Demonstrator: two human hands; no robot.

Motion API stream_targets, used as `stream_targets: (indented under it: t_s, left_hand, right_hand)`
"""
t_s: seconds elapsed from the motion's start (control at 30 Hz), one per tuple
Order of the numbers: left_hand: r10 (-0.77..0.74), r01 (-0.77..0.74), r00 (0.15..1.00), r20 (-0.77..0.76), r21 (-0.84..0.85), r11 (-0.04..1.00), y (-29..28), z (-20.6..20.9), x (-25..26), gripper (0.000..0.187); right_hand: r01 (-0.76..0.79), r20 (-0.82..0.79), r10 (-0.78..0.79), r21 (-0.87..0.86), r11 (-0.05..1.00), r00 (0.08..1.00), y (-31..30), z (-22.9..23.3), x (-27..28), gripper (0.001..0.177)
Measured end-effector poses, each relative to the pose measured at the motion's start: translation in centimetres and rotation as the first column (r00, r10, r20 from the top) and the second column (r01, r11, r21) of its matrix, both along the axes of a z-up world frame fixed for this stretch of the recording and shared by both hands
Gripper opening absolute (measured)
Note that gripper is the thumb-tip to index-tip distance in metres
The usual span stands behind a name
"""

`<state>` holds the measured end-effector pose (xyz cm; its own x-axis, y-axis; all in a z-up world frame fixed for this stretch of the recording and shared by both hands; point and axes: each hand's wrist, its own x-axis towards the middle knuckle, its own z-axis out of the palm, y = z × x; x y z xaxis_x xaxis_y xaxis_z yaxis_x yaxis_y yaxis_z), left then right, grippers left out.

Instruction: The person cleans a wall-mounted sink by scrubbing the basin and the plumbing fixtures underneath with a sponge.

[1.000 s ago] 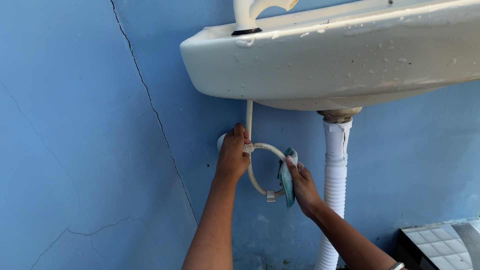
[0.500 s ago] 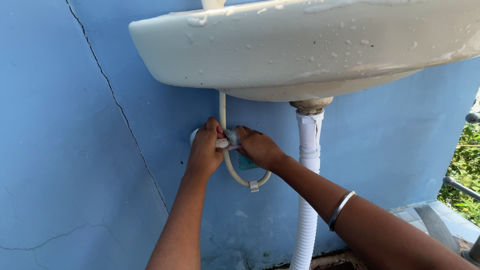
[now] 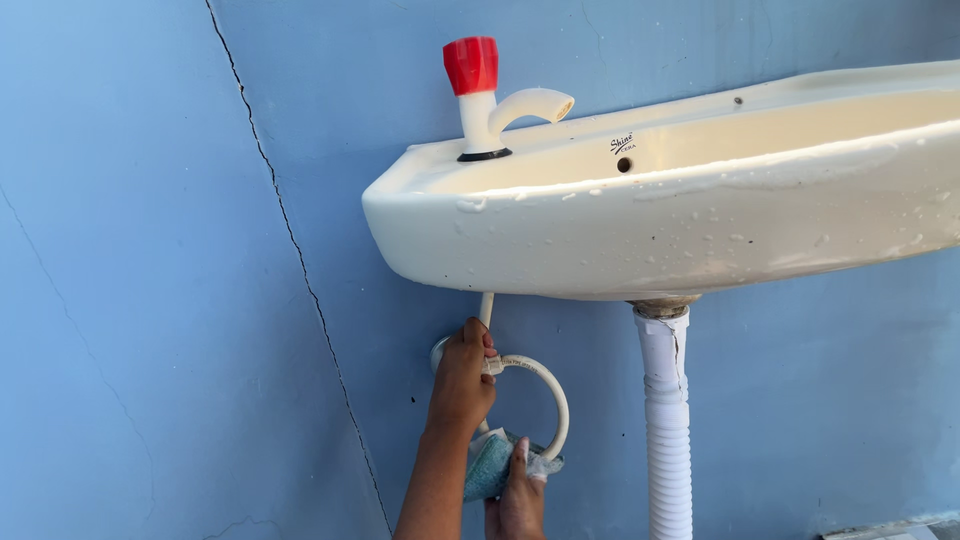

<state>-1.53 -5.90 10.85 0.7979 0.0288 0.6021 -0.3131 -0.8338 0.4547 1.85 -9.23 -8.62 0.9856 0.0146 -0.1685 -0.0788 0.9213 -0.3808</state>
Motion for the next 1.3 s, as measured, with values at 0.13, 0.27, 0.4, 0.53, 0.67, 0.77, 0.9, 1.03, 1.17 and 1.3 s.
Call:
stream_targets:
  t_s: [0.13, 0.27, 0.4, 0.53, 0.67, 0.77, 0.9, 1.03, 1.17, 1.3]
  left_hand:
    - [-0.010, 0.010, 0.999, -0.030, -0.004, 1.000, 0.1, 0.0, -0.2, 0.043]
    - [0.000, -0.001, 1.000, -0.028, -0.013, 1.000, 0.1, -0.1, -0.2, 0.041]
    - [-0.006, 0.006, 1.000, -0.010, -0.009, 1.000, 0.3, 0.0, 0.0, 0.040]
    - [-0.009, 0.008, 1.000, -0.016, -0.007, 1.000, 0.4, 0.0, -0.1, 0.041]
    - [-0.007, 0.007, 1.000, -0.017, -0.007, 1.000, 0.5, -0.2, 0.0, 0.041]
    - [-0.024, 0.024, 0.999, 0.036, 0.017, 1.000, 0.6, -0.4, 0.5, 0.040]
    - [-0.025, 0.025, 0.999, 0.036, 0.005, 1.000, 0.7, -0.7, 0.7, 0.040]
    - [-0.033, 0.032, 0.999, 0.028, 0.009, 0.999, 0.9, -0.5, 0.6, 0.039]
    - [-0.025, 0.025, 1.000, 0.019, 0.001, 1.000, 0.7, -0.6, 0.5, 0.040]
    - [0.000, 0.000, 1.000, 0.000, 0.023, 1.000, 0.4, -0.2, 0.3, 0.039]
  right_hand:
    - [-0.186, -0.003, 0.187, -0.143, 0.972, 0.982, 4.2, -3.8, 2.7, 0.041]
    - [0.105, -0.062, -0.127, -0.280, 0.954, 0.990, 0.2, -6.3, 3.7, 0.039]
    - [0.365, 0.219, -0.295, -0.636, 0.680, 0.930, -5.2, 1.2, -2.8, 0.052]
    - [0.656, 0.468, -0.462, -0.579, 0.484, 0.753, -6.9, 10.8, -7.2, 0.052]
    - [0.872, 0.789, -0.420, -0.490, 0.010, 0.448, -9.1, 11.4, -7.1, 0.047]
    - [0.859, 0.915, -0.081, -0.399, -0.320, 0.395, -8.0, 7.2, -4.9, 0.054]
    - [0.764, 0.809, 0.198, -0.398, -0.508, 0.554, -5.2, 3.9, -0.7, 0.052]
    - [0.586, 0.579, 0.107, -0.809, -0.043, 0.808, -3.5, 6.3, 0.4, 0.045]
    - [0.460, 0.466, 0.075, -0.884, 0.090, 0.881, -1.7, 8.6, 1.3, 0.047]
    - [0.613, 0.465, 0.424, -0.712, -0.342, 0.777, -5.9, 5.8, 2.6, 0.043]
